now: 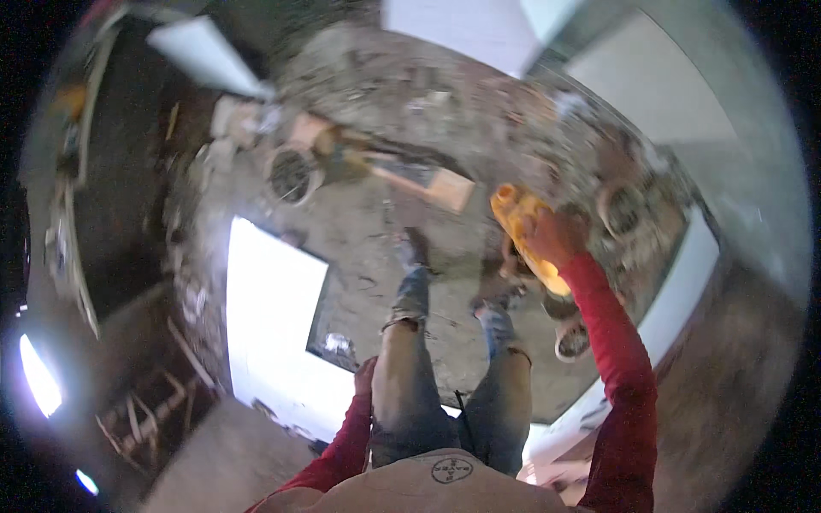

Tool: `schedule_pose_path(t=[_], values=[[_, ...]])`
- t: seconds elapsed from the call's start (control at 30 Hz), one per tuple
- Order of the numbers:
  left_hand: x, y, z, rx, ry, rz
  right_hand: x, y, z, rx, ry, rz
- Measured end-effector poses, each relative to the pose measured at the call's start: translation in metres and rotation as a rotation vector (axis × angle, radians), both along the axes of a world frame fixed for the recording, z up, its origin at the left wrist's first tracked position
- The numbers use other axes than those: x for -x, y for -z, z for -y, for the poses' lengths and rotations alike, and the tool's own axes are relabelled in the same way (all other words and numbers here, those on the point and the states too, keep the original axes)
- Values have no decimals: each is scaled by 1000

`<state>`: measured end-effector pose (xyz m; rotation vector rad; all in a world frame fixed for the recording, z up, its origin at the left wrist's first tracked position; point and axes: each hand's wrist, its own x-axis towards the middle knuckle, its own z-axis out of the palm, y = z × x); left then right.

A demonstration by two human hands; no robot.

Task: The person aligns a tile with a string line, pours liquid from a yellow container into buckets containing mortar, and handles tiles and tools on a dirt floor.

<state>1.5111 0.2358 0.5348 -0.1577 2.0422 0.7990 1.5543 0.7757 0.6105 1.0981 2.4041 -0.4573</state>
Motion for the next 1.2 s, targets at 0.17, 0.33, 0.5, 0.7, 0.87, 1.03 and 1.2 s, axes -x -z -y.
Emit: schedule_pose_path(t=[0.17,0.33,0.5,0.7,0.87,1.03,1.2], values=[[-19,10,28,-49,-62,-83,158,34,73,124,-269,-100],[-30,7,17,-4,-648,253,310,60,151,157,-409,54],[-68,15,14,20,-940,378,411,88,206,175,-527,62],[-121,26,-4,-39,-997,298,475,121,244,132,-582,146],[-112,22,-20,-70,-1049,321,482,136,245,143,-587,181],[-112,25,-16,-82,-1071,310,478,129,241,187,-530,213],[-101,24,-11,-22,-932,310,479,117,243,250,-559,234]])
